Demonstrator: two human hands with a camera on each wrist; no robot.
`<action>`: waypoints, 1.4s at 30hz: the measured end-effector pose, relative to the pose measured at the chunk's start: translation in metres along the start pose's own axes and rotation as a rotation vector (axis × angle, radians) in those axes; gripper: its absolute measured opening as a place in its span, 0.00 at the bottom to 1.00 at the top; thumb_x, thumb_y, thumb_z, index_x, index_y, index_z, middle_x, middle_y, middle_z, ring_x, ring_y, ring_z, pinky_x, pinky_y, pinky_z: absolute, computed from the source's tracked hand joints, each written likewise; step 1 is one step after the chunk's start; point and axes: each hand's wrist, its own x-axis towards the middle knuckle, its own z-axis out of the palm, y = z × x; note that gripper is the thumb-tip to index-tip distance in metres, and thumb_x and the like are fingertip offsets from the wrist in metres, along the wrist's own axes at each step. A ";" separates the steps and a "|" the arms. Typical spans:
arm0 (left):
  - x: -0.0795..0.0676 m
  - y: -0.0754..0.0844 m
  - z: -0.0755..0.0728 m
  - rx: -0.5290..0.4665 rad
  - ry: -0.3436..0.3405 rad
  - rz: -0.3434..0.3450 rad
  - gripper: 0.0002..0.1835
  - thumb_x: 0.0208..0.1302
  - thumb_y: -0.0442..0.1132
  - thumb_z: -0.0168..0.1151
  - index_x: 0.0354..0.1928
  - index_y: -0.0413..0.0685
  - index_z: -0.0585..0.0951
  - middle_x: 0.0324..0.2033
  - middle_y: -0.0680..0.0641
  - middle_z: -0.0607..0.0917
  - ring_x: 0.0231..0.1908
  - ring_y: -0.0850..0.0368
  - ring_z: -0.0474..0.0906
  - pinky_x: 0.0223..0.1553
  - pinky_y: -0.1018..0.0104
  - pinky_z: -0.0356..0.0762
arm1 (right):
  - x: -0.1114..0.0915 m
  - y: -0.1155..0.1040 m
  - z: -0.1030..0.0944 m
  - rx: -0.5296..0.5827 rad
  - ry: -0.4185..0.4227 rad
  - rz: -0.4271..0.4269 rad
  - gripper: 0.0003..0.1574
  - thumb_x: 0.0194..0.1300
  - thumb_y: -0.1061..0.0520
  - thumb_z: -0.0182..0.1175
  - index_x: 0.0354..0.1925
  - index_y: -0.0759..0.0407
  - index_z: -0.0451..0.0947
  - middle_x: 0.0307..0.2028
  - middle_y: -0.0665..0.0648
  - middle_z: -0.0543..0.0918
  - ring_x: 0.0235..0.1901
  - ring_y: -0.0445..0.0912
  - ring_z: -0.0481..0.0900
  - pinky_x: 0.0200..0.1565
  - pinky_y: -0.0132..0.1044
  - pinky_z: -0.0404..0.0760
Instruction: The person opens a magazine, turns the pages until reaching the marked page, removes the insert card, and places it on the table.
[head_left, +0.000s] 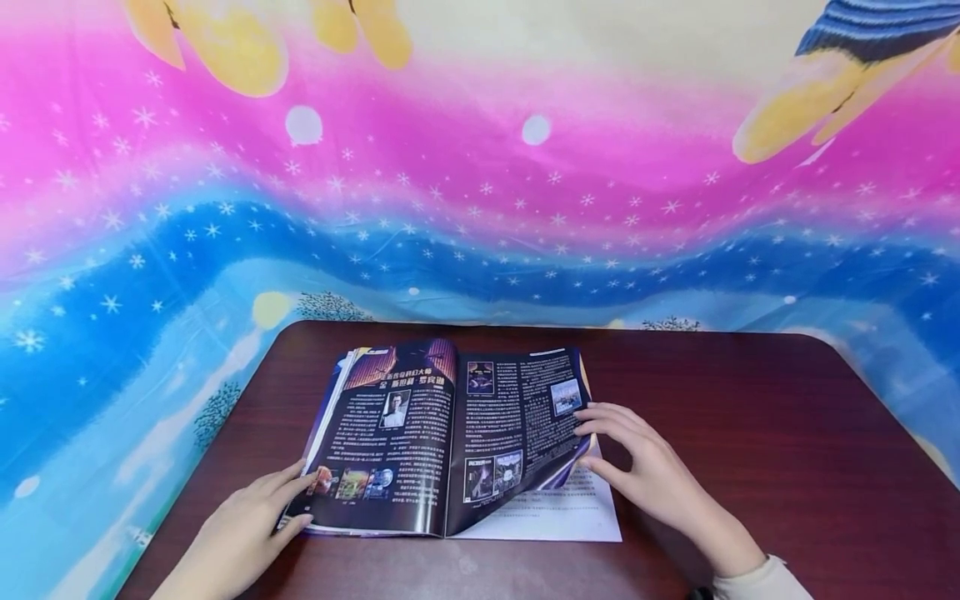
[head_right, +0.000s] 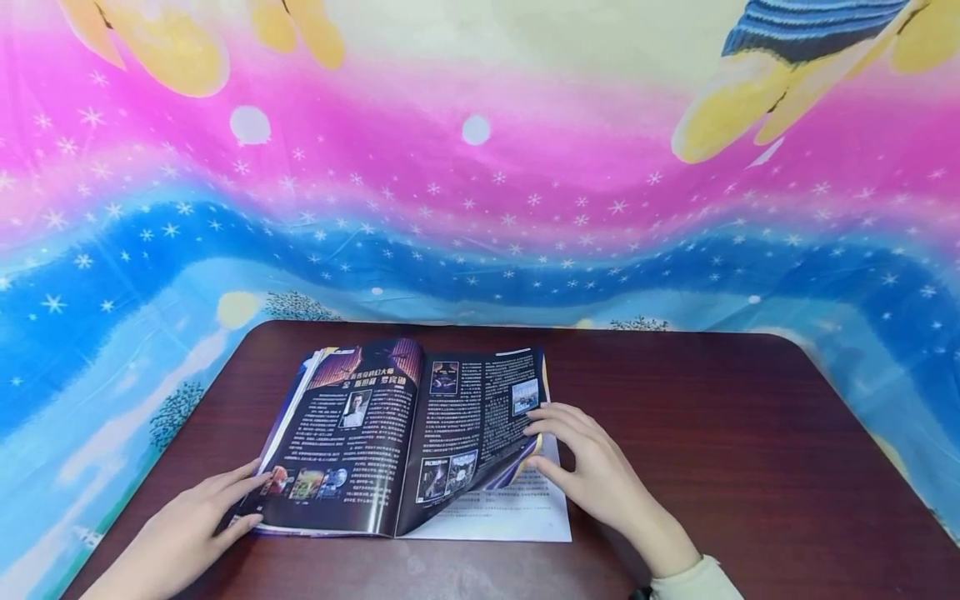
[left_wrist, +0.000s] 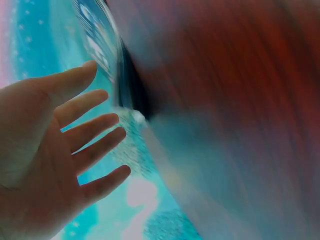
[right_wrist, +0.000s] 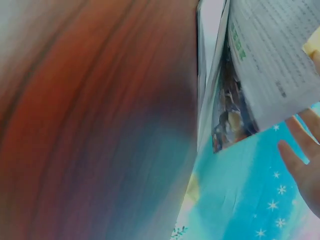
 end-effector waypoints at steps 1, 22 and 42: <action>0.000 0.005 -0.001 0.003 0.025 0.014 0.27 0.61 0.49 0.70 0.61 0.47 0.80 0.61 0.39 0.78 0.58 0.38 0.76 0.52 0.36 0.73 | 0.002 0.000 0.001 0.014 0.012 -0.007 0.26 0.53 0.59 0.76 0.51 0.51 0.82 0.56 0.50 0.80 0.62 0.53 0.71 0.66 0.23 0.55; 0.053 0.137 -0.024 -0.336 0.193 0.274 0.32 0.67 0.52 0.65 0.72 0.67 0.67 0.69 0.58 0.70 0.67 0.55 0.68 0.62 0.43 0.69 | 0.042 -0.030 0.012 0.245 0.171 -0.076 0.28 0.45 0.69 0.77 0.47 0.58 0.82 0.52 0.60 0.81 0.60 0.54 0.71 0.67 0.33 0.62; 0.082 0.174 -0.030 -0.381 0.409 0.510 0.30 0.64 0.37 0.68 0.68 0.62 0.73 0.61 0.58 0.79 0.58 0.61 0.77 0.53 0.57 0.78 | 0.064 -0.047 0.014 0.226 0.153 -0.119 0.27 0.49 0.64 0.77 0.49 0.57 0.82 0.52 0.57 0.81 0.62 0.55 0.70 0.70 0.40 0.58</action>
